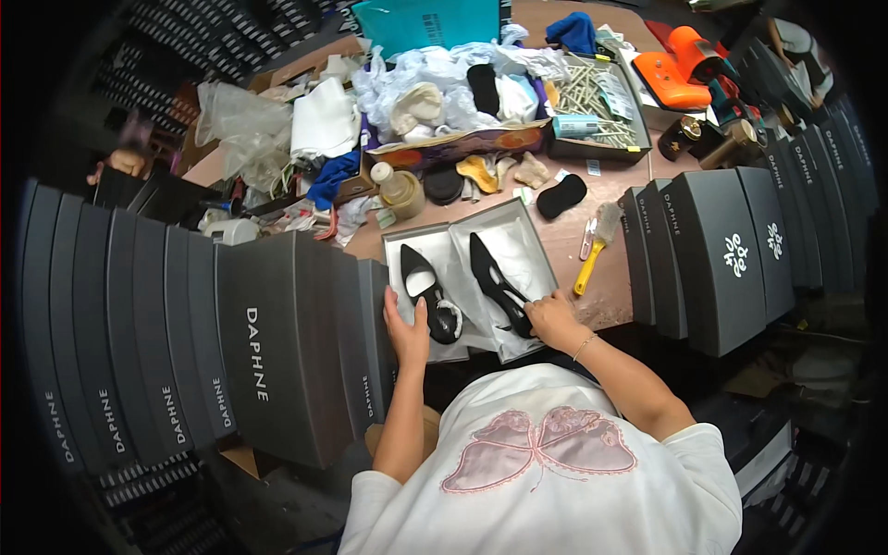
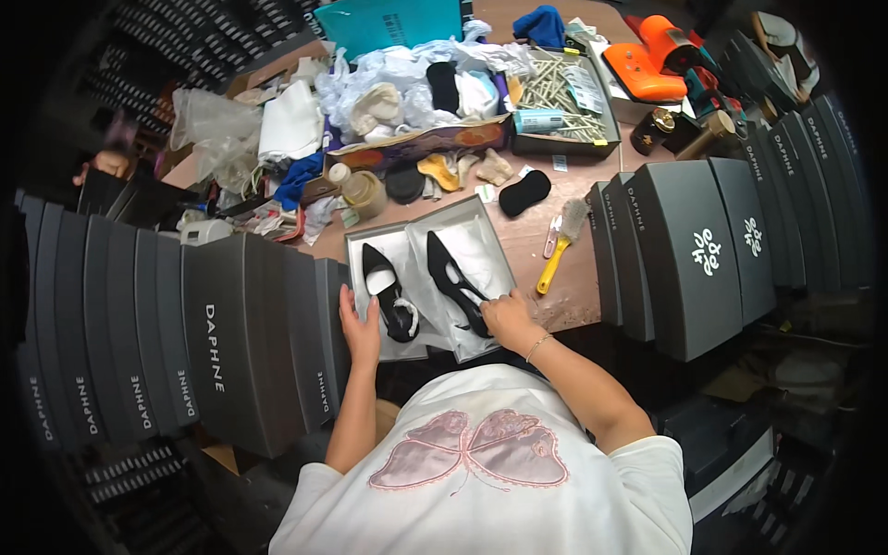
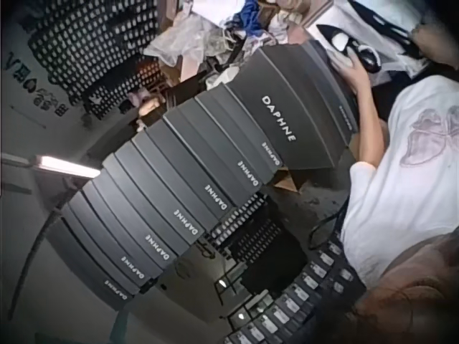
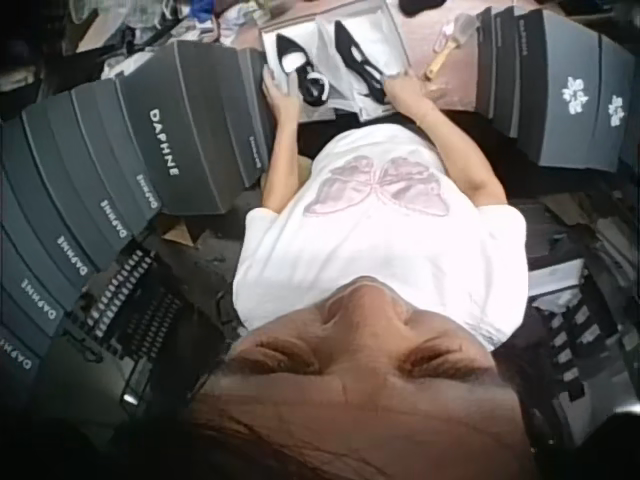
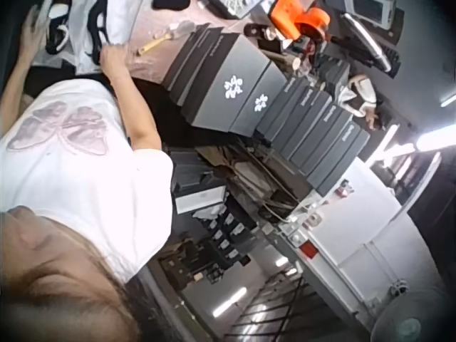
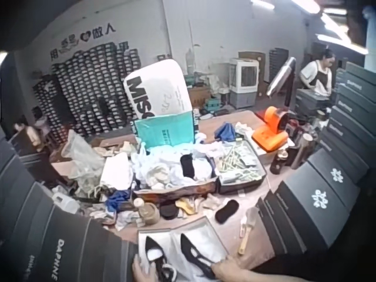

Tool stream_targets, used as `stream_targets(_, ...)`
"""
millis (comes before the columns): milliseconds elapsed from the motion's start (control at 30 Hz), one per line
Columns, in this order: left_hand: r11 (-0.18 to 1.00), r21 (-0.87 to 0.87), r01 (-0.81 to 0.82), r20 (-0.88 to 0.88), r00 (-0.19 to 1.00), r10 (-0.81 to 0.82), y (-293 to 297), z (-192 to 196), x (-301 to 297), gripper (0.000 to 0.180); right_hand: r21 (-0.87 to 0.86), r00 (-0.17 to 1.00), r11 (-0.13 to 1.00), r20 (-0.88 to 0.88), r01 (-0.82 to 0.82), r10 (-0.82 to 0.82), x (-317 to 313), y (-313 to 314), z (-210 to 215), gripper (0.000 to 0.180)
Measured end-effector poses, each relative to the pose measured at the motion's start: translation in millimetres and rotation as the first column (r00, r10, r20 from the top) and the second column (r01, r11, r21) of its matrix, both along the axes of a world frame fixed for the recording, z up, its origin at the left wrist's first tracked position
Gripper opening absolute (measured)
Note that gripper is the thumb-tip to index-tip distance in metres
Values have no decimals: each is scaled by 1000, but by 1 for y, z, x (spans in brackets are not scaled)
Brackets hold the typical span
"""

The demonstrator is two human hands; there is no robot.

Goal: The recorder cleans a pair of black high-heeled shoes with a brush and then wraps them in tissue paper to pack them into a shoebox.

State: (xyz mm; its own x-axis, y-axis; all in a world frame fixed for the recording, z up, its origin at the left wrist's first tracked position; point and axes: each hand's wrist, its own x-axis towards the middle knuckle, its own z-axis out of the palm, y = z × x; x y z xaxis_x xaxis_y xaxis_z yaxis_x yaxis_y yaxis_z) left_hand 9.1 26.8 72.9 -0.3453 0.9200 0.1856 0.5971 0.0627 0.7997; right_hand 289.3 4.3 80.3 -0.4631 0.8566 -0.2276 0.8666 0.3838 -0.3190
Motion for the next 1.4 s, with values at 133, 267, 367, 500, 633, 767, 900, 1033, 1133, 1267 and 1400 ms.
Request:
stream_targets(133,858,-217,466,701,686,-195,-18,46,40,43,-15,932,996,-352,88,-88,-4,12,53,14)
stream_targets(267,801,-286,526,957,194,214,-16,39,80,60,265,952,964,-296,5,76,-28,7,106,14)
stream_targets(367,802,-244,545,957,2,289,-2,73,103,73,243,888,960,-397,-141,231,-41,-4,133,12)
stream_targets(500,844,-145,516,985,-3,171,0,70,95,85,99,729,982,-682,162,-51,-23,23,155,24)
stream_targets(633,840,-185,509,980,159,119,-18,75,110,93,326,978,943,-209,72,-3,-33,52,112,14)
stream_targets(767,800,-261,540,962,210,172,-40,105,121,92,364,998,930,46,-57,43,-48,46,84,11)
stream_targets(900,762,-294,577,955,149,255,-40,103,117,88,235,986,961,-45,-144,159,-26,47,62,14)
stream_targets(1033,754,-256,605,962,82,261,-40,90,110,84,150,979,987,-203,53,-22,-13,31,84,17)
stream_targets(1133,763,-303,571,953,158,260,-52,78,123,89,172,1000,985,17,2,-5,-25,32,80,19)
stream_targets(1267,703,-360,613,926,143,349,-54,92,126,90,146,1000,989,28,5,-10,-24,39,58,20)
stream_targets(1400,743,-346,573,934,130,334,-52,77,116,85,53,952,992,-291,116,-96,-15,25,71,27)
